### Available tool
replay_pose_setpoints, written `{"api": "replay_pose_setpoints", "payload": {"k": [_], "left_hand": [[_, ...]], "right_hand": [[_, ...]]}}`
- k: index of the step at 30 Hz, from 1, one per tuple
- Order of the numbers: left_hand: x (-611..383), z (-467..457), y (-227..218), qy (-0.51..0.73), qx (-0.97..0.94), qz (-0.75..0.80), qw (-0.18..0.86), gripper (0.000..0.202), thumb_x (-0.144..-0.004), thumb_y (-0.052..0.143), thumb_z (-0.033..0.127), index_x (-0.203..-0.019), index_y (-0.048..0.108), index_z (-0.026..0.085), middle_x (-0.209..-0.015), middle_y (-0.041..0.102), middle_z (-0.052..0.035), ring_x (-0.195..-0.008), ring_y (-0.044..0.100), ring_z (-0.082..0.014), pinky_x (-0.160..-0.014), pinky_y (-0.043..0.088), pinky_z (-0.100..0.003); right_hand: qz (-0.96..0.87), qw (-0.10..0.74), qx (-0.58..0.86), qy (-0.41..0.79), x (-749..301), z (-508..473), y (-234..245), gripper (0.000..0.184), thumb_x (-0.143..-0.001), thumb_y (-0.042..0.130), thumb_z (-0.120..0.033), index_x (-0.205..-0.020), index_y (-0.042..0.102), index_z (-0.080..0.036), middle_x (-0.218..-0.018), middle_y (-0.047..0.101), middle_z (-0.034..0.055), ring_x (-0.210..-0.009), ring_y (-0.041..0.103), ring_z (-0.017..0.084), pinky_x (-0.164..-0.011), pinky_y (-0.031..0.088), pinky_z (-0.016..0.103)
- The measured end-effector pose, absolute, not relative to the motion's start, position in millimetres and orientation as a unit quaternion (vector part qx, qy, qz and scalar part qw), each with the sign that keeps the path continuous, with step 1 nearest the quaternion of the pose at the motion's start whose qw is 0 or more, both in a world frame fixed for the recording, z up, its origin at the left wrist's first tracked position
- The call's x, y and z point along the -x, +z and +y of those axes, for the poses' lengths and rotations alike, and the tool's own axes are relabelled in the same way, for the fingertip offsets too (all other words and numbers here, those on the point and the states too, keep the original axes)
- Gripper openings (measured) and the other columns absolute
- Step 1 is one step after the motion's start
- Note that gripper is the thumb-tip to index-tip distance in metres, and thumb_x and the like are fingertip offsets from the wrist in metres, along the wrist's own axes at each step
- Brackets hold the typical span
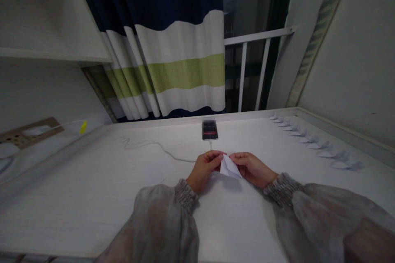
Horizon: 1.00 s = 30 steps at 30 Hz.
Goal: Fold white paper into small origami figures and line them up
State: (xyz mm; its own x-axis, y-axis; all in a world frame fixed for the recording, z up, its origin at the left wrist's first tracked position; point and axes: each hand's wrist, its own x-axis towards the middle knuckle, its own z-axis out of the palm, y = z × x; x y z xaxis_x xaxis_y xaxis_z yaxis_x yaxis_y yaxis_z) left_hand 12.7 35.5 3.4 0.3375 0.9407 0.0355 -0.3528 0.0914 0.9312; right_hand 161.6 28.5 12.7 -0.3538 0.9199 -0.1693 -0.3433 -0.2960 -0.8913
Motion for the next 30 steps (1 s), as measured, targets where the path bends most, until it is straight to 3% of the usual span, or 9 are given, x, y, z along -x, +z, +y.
{"api": "replay_pose_setpoints", "payload": {"k": [6, 10, 12, 14, 17, 22, 30], "left_hand": [[-12.3, 33.3, 6.4, 0.49, -0.506, 0.359, 0.612, 0.019, -0.059, 0.065, 0.025, -0.073, 0.064, 0.011, -0.062, 0.06, -0.002, -0.055, 0.051, -0.0088, -0.058, 0.039, -0.023], [-11.1, 34.9, 7.9, 0.508, -0.519, 0.402, 0.558, 0.011, -0.06, 0.059, 0.021, -0.064, 0.061, 0.012, -0.054, 0.055, 0.0012, -0.05, 0.046, -0.0078, -0.052, 0.035, -0.021], [-9.5, 38.3, 5.5, 0.525, -0.512, 0.427, 0.529, 0.009, -0.061, 0.054, 0.021, -0.06, 0.058, 0.013, -0.05, 0.05, 0.0034, -0.047, 0.042, -0.007, -0.049, 0.032, -0.02], [-8.0, 42.4, 1.4, 0.529, -0.518, 0.449, 0.501, 0.009, -0.061, 0.051, 0.02, -0.056, 0.055, 0.014, -0.049, 0.048, 0.0038, -0.047, 0.041, -0.0074, -0.049, 0.031, -0.02], [-7.1, 46.8, -5.5, 0.492, -0.573, 0.476, 0.451, 0.01, -0.06, 0.051, 0.018, -0.053, 0.055, 0.013, -0.05, 0.048, 0.0027, -0.05, 0.041, -0.0082, -0.051, 0.031, -0.021], [-10.3, 45.8, -10.9, 0.452, -0.601, 0.462, 0.47, 0.01, -0.061, 0.054, 0.021, -0.059, 0.058, 0.012, -0.053, 0.051, 0.0016, -0.051, 0.042, -0.0084, -0.05, 0.03, -0.02], [-8.3, 42.6, -3.3, 0.402, -0.579, 0.416, 0.575, 0.027, -0.062, 0.061, 0.035, -0.067, 0.064, 0.009, -0.057, 0.056, -0.0022, -0.051, 0.042, -0.0091, -0.052, 0.03, -0.022]], "right_hand": [[-0.416, 0.427, 0.374, 0.71, -160.7, 30.5, 8.0, 0.019, -0.052, 0.07, -0.024, -0.057, 0.057, -0.012, -0.052, 0.054, -0.0015, -0.052, 0.048, 0.008, -0.054, 0.037, 0.022], [-0.52, 0.443, 0.433, 0.588, -159.3, 28.0, 7.0, 0.02, -0.065, 0.06, -0.034, -0.065, 0.054, -0.014, -0.056, 0.05, -0.0025, -0.049, 0.044, 0.009, -0.05, 0.036, 0.024], [-0.616, 0.461, 0.445, 0.459, -158.2, 22.6, 9.7, 0.023, -0.074, 0.051, -0.038, -0.083, 0.055, -0.017, -0.07, 0.054, 0.0005, -0.062, 0.049, 0.012, -0.059, 0.041, 0.027], [-0.707, 0.449, 0.42, 0.349, -157.0, 16.0, 13.1, 0.037, -0.074, 0.053, -0.037, -0.106, 0.049, -0.02, -0.099, 0.052, 0.0061, -0.087, 0.05, 0.016, -0.076, 0.042, 0.032], [-0.784, 0.412, 0.385, 0.259, -155.9, 9.7, 15.3, 0.052, -0.069, 0.06, -0.035, -0.116, 0.042, -0.02, -0.11, 0.046, 0.009, -0.095, 0.048, 0.019, -0.085, 0.04, 0.036], [-0.795, 0.402, 0.419, 0.176, -159.6, 16.3, 9.1, 0.027, -0.08, 0.044, -0.025, -0.105, 0.053, -0.019, -0.093, 0.057, 0.0076, -0.083, 0.054, 0.018, -0.077, 0.044, 0.034], [-0.763, 0.434, 0.444, 0.18, -166.5, 21.7, 9.6, 0.021, -0.079, 0.045, -0.026, -0.09, 0.062, -0.021, -0.089, 0.065, 0.0053, -0.083, 0.059, 0.019, -0.075, 0.044, 0.032]]}}
